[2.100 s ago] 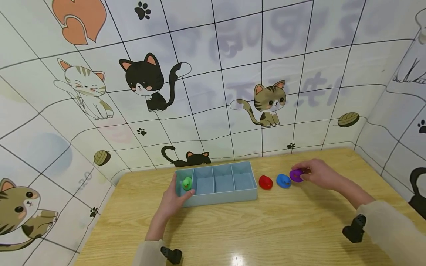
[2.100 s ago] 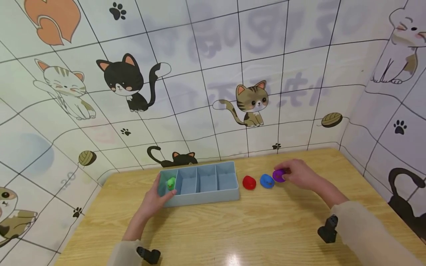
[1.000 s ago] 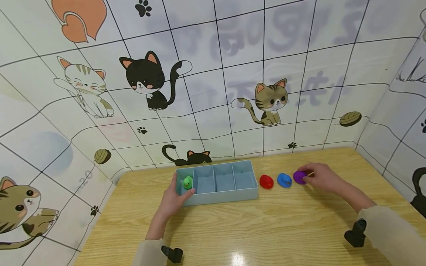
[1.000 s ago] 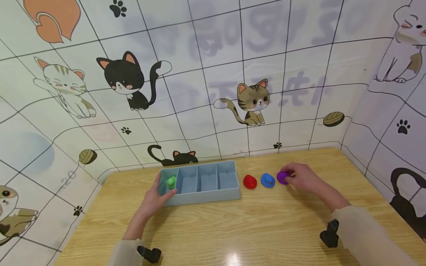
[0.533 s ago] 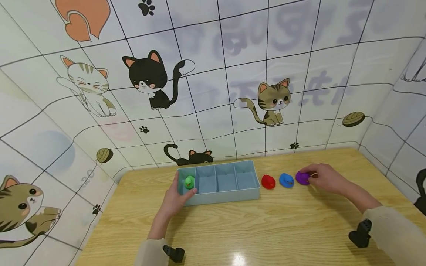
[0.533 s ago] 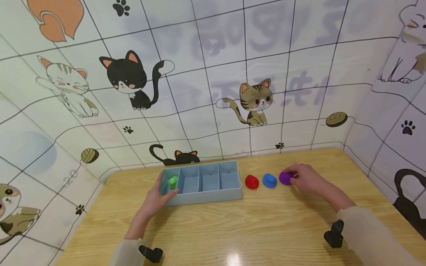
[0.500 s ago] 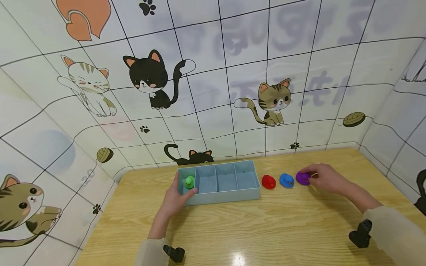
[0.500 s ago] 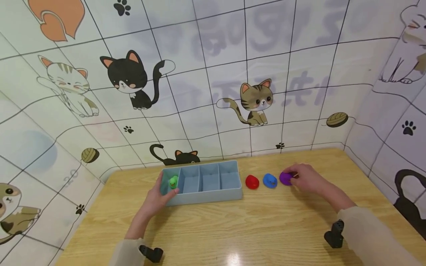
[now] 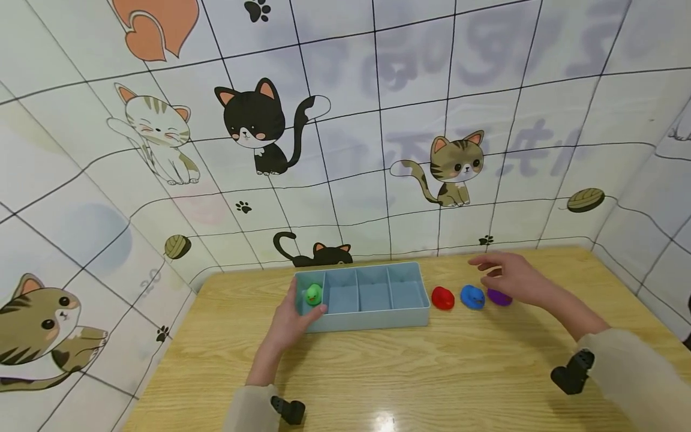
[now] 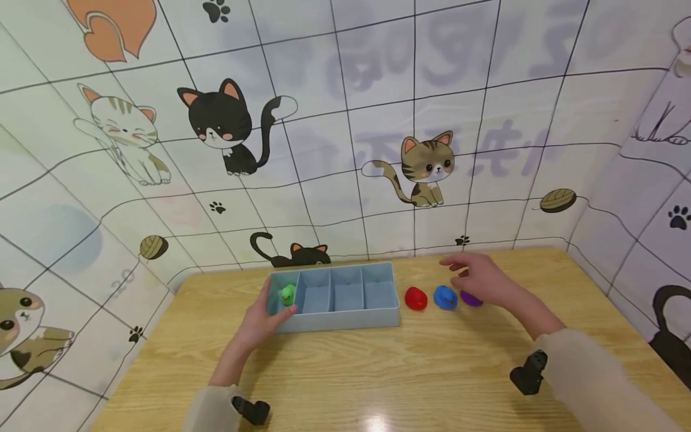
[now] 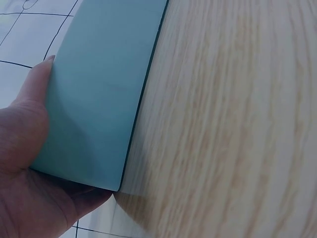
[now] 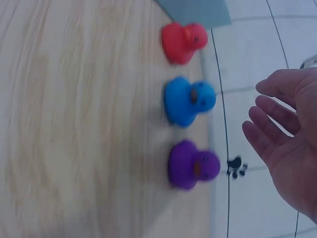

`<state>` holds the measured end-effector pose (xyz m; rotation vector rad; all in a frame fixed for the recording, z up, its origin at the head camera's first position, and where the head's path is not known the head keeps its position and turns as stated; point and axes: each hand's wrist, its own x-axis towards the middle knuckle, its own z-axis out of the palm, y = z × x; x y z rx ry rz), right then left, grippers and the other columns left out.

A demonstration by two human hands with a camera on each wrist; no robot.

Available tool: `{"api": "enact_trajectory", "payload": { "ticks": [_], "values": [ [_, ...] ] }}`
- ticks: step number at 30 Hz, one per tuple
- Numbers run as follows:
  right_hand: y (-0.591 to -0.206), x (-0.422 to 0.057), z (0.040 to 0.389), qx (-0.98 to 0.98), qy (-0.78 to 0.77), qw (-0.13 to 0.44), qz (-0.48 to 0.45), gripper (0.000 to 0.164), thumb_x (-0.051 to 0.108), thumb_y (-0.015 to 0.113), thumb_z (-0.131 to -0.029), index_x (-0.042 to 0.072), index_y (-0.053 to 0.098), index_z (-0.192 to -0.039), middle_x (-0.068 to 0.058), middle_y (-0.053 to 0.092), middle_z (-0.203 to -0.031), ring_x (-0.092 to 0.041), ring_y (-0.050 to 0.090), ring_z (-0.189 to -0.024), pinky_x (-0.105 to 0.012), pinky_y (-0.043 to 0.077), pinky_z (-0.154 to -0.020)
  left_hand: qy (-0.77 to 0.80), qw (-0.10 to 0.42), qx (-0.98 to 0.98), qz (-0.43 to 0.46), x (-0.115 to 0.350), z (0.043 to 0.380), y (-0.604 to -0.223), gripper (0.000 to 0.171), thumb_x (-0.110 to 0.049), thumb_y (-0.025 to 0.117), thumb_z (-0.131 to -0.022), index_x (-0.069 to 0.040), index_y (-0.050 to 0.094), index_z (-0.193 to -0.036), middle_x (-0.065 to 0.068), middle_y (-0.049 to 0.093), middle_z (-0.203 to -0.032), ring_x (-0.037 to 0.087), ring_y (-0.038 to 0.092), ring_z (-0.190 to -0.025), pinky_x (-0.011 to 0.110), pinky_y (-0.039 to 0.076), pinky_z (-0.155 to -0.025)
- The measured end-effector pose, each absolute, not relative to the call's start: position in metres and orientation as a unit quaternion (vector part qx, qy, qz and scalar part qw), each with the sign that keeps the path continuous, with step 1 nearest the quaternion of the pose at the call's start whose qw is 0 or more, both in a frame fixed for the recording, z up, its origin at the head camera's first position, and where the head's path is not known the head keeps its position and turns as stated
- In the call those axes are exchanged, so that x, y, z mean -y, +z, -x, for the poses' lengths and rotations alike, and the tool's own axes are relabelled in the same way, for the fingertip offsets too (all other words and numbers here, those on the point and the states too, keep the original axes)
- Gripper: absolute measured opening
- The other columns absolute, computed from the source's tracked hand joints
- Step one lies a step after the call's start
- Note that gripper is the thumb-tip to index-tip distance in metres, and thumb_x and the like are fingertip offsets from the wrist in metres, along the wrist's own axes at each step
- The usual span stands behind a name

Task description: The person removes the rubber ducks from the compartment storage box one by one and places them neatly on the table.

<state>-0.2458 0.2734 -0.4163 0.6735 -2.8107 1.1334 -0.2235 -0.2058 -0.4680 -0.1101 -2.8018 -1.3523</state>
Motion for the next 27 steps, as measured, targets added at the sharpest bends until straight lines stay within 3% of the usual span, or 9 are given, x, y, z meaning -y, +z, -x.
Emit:
{"api": "enact_trajectory", "payload": {
  "ticks": [12,21,27],
  "values": [
    [-0.399,-0.198,0.259,0.884,0.376,-0.007,-0.279,0.035,-0.007,0.068,-0.092,-0.007,0.066,-0.127,-0.021,0.067,-0.125,-0.038,0.065,-0.107,-0.052,0.055,-0.093,-0.442,0.021,0.896,0.038,0.205,0.221,-0.467,0.107,-0.039,0.079,-0.091,0.003,0.01,-0.163,0.033,0.026,-0.161,0.049,0.027,-0.147,0.06,0.027,-0.117],
    [-0.403,-0.146,0.269,0.861,0.398,-0.037,-0.313,0.035,0.0,0.068,-0.095,-0.007,0.065,-0.13,-0.022,0.066,-0.125,-0.035,0.064,-0.109,-0.051,0.055,-0.095,-0.451,0.02,0.892,0.036,0.204,0.221,-0.466,0.108,-0.038,0.08,-0.091,0.003,0.01,-0.163,0.033,0.027,-0.16,0.049,0.028,-0.147,0.061,0.027,-0.117],
    [-0.408,-0.111,0.266,0.85,0.395,-0.059,-0.343,0.036,0.005,0.065,-0.1,-0.007,0.061,-0.134,-0.024,0.062,-0.132,-0.041,0.061,-0.117,-0.043,0.052,-0.097,-0.451,0.018,0.891,0.04,0.206,0.223,-0.466,0.111,-0.04,0.08,-0.09,0.002,0.009,-0.163,0.031,0.026,-0.161,0.047,0.028,-0.148,0.059,0.027,-0.118]
  ]
}}
